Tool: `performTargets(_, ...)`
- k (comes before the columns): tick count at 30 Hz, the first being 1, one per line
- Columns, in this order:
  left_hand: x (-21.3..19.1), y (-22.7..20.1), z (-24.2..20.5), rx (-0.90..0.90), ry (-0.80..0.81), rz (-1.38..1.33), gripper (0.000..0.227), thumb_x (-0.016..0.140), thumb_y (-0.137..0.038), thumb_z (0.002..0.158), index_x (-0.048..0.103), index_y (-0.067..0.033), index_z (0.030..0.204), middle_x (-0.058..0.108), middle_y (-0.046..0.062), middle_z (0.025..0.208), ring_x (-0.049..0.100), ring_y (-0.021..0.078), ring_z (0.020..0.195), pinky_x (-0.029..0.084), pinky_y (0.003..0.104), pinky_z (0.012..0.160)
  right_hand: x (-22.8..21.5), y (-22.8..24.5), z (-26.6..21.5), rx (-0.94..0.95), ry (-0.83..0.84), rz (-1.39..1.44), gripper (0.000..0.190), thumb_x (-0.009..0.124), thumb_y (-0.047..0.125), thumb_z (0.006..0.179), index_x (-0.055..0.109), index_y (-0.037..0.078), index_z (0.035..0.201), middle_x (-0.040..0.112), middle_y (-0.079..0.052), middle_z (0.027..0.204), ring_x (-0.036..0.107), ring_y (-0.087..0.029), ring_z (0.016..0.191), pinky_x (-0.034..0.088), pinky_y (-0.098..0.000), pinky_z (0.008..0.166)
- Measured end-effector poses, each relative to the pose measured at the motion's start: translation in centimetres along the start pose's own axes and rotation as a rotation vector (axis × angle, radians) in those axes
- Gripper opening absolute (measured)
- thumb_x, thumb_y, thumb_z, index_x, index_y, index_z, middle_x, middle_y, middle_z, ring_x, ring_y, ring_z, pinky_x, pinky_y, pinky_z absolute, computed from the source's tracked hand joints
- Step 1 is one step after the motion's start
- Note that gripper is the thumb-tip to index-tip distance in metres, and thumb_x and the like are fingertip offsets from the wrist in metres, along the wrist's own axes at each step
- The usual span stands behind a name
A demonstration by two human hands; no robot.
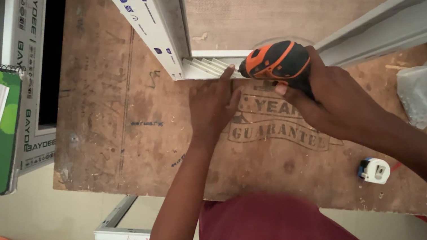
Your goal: Assembling a window frame by drilling screws into the frame components.
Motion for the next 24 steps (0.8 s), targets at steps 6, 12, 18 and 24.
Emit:
performTargets(6,0.0,-0.1,-0.1,-0.006,0.010,0.005,0.057,0.074,-0.036,0.092,0.055,-0.0191,0.143,0.071,0.003,0.084,0.069,0.0241,0.085,0.043,0.043,0.081,0.4,0.3,0.6,0.046,0.058,0.006,0.047,0.059,0.026,0.098,0.039,0.000,0.131,0.062,-0.015,0.059,0.062,-0.030,0.046,0.044,-0.0454,0.045)
performTargets(12,-0.2,-0.1,0.0,0.015,-0.011,-0.042,0.056,0.073,-0.034,0.094,0.055,-0.0171,0.144,0.070,0.003,0.083,0.069,0.0231,0.084,0.044,0.043,0.080,0.6,0.6,1.6,0.074,0.102,-0.040,0.044,0.058,0.027,0.098,0.040,-0.003,0.125,0.060,-0.014,0.054,0.062,-0.030,0.042,0.044,-0.0437,0.043)
performTargets(18,-0.4,-0.4,-0.1,0.041,-0.068,0.010,0.054,0.074,-0.037,0.093,0.059,-0.0161,0.141,0.070,0.006,0.080,0.069,0.0249,0.083,0.044,0.044,0.078,0.8,0.7,2.7,0.022,0.132,-0.129,0.046,0.059,0.028,0.100,0.037,-0.005,0.123,0.063,-0.020,0.059,0.065,-0.038,0.051,0.049,-0.0477,0.049)
performTargets(24,-0.5,0.0,-0.1,0.037,-0.097,-0.004,0.053,0.074,-0.039,0.092,0.062,-0.0165,0.138,0.071,0.007,0.082,0.069,0.0262,0.084,0.046,0.044,0.082,0.4,0.4,3.2,0.011,0.105,-0.101,0.046,0.062,0.026,0.097,0.036,-0.006,0.119,0.067,-0.025,0.070,0.070,-0.044,0.067,0.052,-0.0507,0.060)
Point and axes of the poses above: each hand's wrist, its own z-axis towards the middle knuckle, its own x-axis out of the palm, y = z × x, the point moved 10 cm from there along z, towards the middle knuckle
